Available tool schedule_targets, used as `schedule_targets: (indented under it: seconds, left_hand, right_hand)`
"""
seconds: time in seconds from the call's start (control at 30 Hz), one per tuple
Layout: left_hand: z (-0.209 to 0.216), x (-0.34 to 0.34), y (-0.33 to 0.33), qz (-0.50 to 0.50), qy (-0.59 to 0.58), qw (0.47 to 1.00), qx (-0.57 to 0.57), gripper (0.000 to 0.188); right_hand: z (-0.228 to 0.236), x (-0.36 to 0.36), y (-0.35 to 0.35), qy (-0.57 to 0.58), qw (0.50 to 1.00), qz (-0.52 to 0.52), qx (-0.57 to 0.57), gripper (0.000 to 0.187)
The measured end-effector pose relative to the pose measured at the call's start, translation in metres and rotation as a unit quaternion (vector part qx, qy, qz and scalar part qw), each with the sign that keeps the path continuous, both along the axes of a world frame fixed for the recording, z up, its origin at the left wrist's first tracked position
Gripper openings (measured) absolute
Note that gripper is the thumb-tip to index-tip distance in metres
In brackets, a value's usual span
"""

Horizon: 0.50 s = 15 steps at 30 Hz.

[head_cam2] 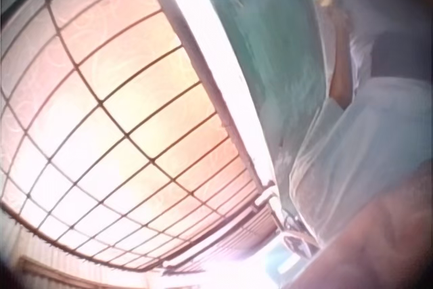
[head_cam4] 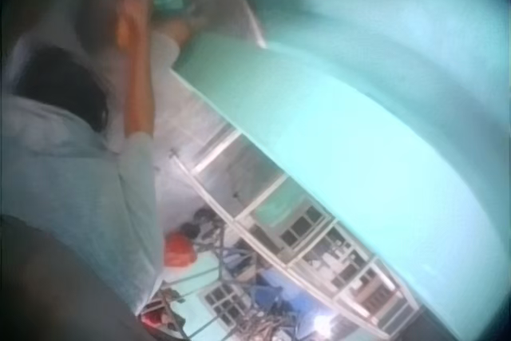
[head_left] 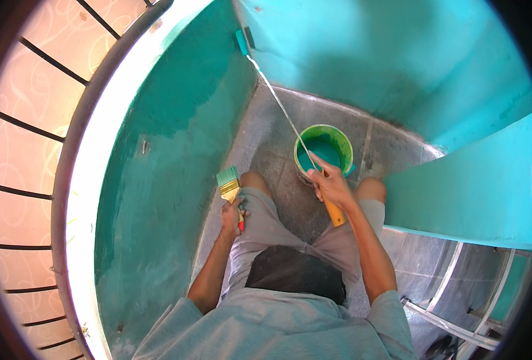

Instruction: The person paints the walls of a spiral staircase with green paint using a roller and a brush. They alternate between the roller for larger areas and the brush for edges and corners.

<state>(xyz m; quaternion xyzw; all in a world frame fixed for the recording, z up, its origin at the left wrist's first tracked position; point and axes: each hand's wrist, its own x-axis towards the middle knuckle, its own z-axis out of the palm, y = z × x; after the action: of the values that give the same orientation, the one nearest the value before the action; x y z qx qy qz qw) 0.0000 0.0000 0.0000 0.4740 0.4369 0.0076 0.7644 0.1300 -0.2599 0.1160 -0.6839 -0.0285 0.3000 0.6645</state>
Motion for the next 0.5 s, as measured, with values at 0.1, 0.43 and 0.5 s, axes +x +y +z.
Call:
schedule_targets:
  seconds: [0.1,0.43,0.5]
  left_hand:
    - [-0.005,-0.001,-0.005,0.001,0.001,1.0,-0.005,0.012]
    - [-0.004,0.003,0.009,0.002,0.015,1.0,0.017,0.012]
    - [-0.01,0.006,-0.001,-0.005,0.008,1.0,0.013,0.013]
  right_hand:
    - [-0.007,0.009,0.01,-0.02,1.0,-0.004,0.008,0.051]
    - [-0.018,0.005,0.016,-0.028,0.999,0.02,-0.005,0.05]
    - [-0.014,0.011,0.009,-0.043,0.999,0.015,-0.013,0.049]
